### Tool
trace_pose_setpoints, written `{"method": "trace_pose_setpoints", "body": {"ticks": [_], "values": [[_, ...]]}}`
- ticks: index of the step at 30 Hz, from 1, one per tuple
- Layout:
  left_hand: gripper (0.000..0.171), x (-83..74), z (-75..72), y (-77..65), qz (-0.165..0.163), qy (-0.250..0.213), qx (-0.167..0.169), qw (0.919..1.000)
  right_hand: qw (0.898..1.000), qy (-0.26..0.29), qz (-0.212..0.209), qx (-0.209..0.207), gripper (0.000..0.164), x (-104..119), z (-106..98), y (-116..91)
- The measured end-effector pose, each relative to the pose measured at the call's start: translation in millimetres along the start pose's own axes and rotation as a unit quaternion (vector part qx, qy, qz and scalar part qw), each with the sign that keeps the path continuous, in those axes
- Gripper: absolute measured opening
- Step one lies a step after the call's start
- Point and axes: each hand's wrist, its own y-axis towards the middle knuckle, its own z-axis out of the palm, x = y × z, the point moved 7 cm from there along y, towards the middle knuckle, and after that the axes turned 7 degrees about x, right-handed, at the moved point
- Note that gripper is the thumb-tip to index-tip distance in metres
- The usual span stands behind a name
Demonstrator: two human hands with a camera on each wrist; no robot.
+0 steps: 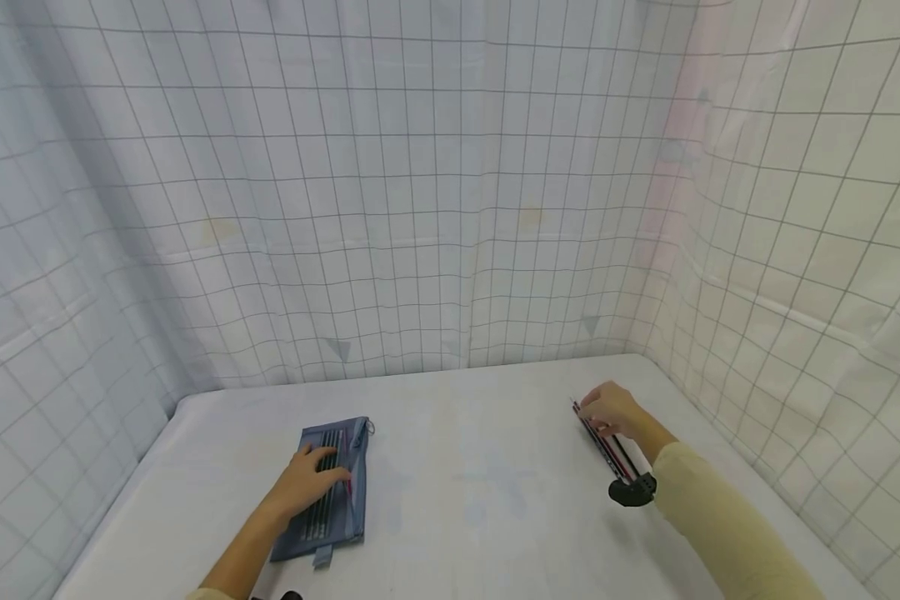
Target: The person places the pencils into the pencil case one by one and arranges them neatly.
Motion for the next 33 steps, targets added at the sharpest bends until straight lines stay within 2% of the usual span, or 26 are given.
{"method": "trace_pose_setpoints", "body": {"ticks": [8, 11, 17, 21, 24, 29, 33], "values": [[0.071, -2.6, 0.0, -2.6, 0.003, -0.01, -0.002, 0.9999, 1.0, -0.024, -0.002, -0.011, 0.029, -12.6, 2.7, 1.3], [0.07, -2.8, -0.7, -3.0, 0.004, -0.015, -0.001, 0.9999, 0.998, -0.064, -0.01, -0.027, 0.027, -13.0, 3.7, 3.6], [0.07, -1.6, -1.3, -2.5, 0.001, -0.023, 0.001, 0.9997, 0.979, -0.193, -0.023, -0.058, 0.021, -12.9, 9.3, 10.4], [0.071, -0.4, -1.2, -1.4, 0.0, -0.03, 0.002, 0.9996, 0.971, -0.228, -0.029, -0.068, 0.018, -13.4, 11.2, 12.9], [0.072, 1.0, -1.6, -1.1, -0.001, -0.027, 0.001, 0.9996, 0.974, -0.214, -0.028, -0.069, 0.019, -14.7, 10.9, 13.1], [0.073, 0.8, -1.6, -1.5, -0.002, -0.03, 0.0, 0.9995, 0.984, -0.161, -0.025, -0.067, 0.022, -15.3, 7.9, 10.2], [0.073, 0.4, -1.6, -1.8, 0.0, -0.033, 0.0, 0.9994, 0.986, -0.146, -0.023, -0.071, 0.023, -11.5, 5.1, 7.4]]}}
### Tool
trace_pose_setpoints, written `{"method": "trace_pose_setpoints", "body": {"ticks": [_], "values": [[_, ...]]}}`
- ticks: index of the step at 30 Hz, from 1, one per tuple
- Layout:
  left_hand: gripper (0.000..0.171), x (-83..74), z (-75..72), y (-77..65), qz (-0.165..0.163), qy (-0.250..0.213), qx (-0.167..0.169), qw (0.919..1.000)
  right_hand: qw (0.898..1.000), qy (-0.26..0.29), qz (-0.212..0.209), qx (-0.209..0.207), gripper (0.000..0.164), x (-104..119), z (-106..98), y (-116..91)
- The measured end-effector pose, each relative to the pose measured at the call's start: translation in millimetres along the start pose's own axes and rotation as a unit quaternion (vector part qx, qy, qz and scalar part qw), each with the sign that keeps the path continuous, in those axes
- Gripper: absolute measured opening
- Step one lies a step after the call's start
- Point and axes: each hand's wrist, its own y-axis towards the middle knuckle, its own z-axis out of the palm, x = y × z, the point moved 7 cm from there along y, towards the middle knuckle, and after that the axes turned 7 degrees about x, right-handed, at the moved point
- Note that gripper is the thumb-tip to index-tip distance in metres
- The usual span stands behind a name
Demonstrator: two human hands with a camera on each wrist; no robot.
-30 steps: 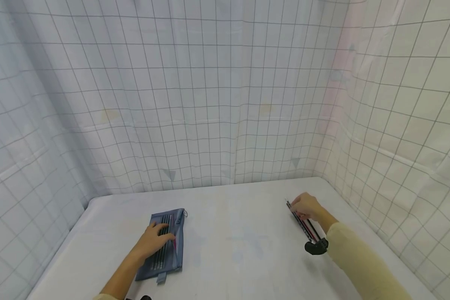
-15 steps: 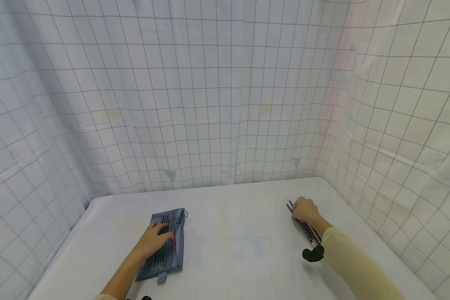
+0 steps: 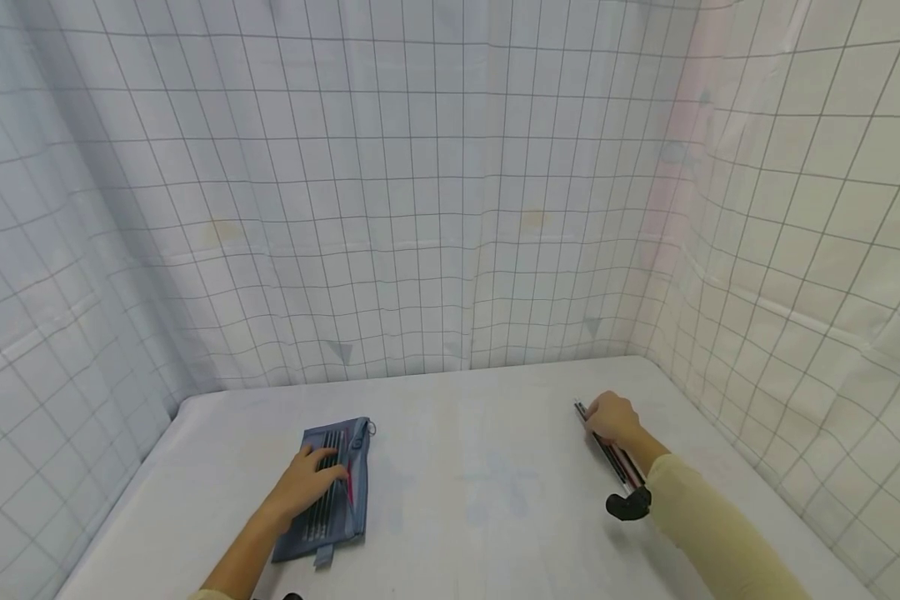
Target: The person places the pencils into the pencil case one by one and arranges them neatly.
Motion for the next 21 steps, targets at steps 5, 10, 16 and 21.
{"method": "trace_pose_setpoints", "body": {"ticks": [5, 10, 16, 21], "values": [[0.074, 0.6, 0.1, -0.5, 0.001, 0.003, 0.0, 1.0, 1.0, 0.017, 0.013, 0.0, 0.024, 6.0, -2.7, -1.6], [0.073, -0.1, 0.2, -0.9, 0.002, 0.001, 0.0, 1.0, 0.999, 0.047, 0.017, 0.009, 0.027, 14.9, -1.8, -0.3], [0.073, -0.9, 0.6, -0.6, 0.001, -0.003, 0.002, 1.0, 0.991, 0.131, 0.023, 0.028, 0.031, 20.6, 2.8, 2.6], [0.074, -0.2, -0.3, -0.9, 0.001, -0.001, 0.002, 1.0, 0.976, 0.213, 0.024, 0.044, 0.033, 26.8, 7.2, 1.3]]}}
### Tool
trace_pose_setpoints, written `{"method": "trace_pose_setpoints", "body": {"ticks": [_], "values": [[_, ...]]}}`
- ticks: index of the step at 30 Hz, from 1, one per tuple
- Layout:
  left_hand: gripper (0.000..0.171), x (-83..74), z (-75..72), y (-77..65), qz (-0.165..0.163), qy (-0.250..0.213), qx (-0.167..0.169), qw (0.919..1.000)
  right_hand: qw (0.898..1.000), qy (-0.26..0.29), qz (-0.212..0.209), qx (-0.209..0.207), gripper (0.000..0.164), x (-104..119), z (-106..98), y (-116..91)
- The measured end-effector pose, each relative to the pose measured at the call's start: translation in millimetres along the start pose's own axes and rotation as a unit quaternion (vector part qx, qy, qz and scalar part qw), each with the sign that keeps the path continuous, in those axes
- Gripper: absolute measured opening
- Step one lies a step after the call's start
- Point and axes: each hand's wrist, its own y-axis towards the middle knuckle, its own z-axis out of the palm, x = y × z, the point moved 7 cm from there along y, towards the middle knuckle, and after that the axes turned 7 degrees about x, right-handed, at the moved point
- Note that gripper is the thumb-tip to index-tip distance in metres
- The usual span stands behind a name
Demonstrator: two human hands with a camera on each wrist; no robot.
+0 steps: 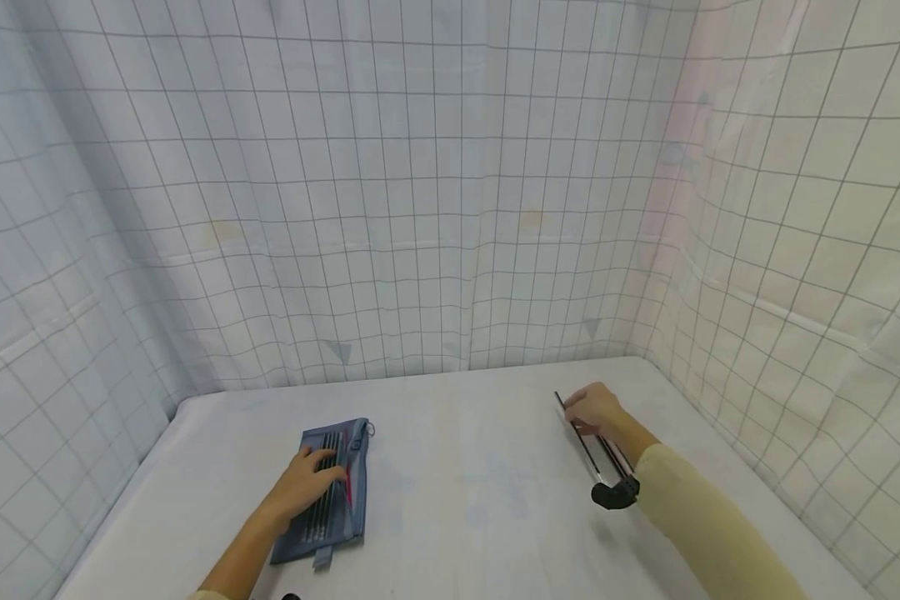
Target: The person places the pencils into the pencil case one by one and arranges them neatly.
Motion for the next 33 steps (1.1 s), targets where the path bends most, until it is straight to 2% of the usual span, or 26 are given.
{"method": "trace_pose_setpoints", "body": {"ticks": [4, 9, 20, 33], "values": [[0.073, -0.5, 0.6, 0.4, 0.001, 0.0, 0.001, 1.0, 0.999, 0.05, 0.001, 0.017, 0.034, 3.8, 6.7, -2.1], [0.072, -1.3, 0.4, 0.4, 0.004, -0.001, 0.003, 1.0, 0.996, 0.079, 0.008, 0.028, 0.032, 10.8, 17.5, -3.4], [0.072, -0.9, 2.4, 0.1, 0.005, 0.002, 0.005, 1.0, 0.995, 0.091, 0.014, 0.037, 0.03, 22.8, 49.5, 4.4], [0.071, -2.1, 1.7, -0.6, 0.007, -0.006, 0.004, 0.9999, 0.992, 0.112, 0.015, 0.064, 0.025, 43.5, 103.5, 11.2]]}}
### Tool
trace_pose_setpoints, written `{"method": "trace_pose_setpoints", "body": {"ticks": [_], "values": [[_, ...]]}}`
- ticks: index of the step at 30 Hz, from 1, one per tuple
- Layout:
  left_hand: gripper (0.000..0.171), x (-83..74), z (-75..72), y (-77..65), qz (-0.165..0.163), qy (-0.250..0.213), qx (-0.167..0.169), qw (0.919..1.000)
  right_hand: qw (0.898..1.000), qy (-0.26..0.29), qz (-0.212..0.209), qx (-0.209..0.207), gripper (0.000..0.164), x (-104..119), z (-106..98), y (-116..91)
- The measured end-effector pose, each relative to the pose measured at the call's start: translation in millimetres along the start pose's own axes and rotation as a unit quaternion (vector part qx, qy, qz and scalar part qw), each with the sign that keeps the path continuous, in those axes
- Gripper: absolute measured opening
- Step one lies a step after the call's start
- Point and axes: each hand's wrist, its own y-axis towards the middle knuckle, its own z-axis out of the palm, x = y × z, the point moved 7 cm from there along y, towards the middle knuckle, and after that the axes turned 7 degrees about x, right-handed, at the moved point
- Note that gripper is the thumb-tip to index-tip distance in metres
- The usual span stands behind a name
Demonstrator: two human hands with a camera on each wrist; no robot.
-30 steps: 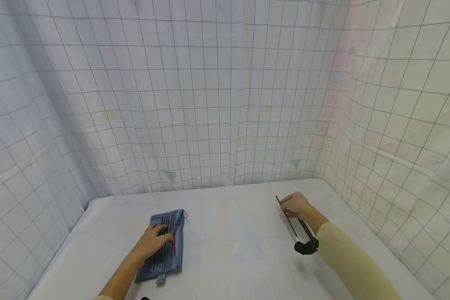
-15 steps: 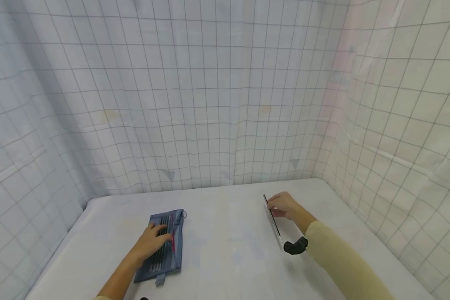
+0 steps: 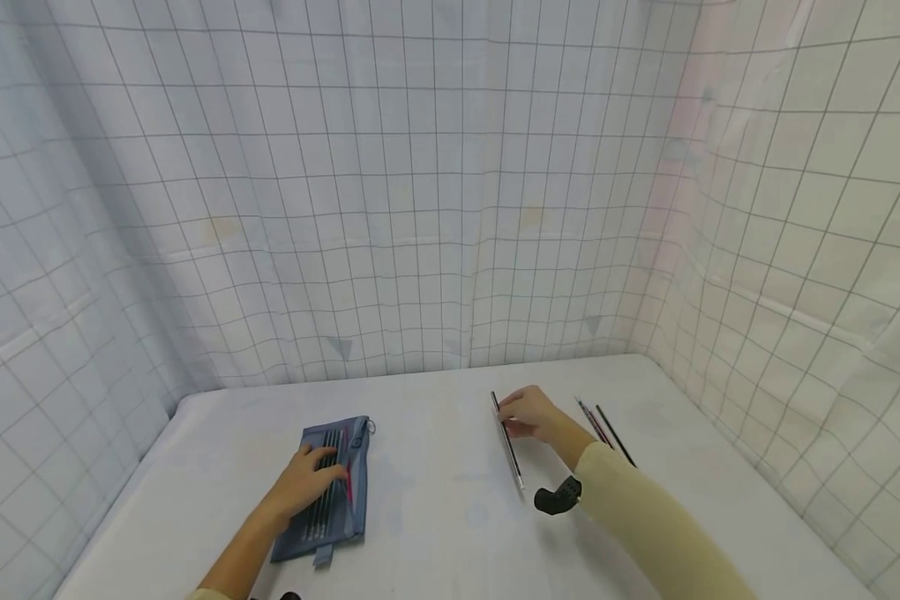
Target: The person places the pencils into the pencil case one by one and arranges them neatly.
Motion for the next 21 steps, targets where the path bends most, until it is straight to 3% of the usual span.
{"method": "trace_pose_setpoints", "body": {"ticks": [21], "values": [[0.071, -0.4, -1.3, 0.4, -0.005, 0.008, -0.002, 1.0, 0.997, 0.01, -0.017, 0.069, 0.02, 15.4, 81.6, 3.2]]}}
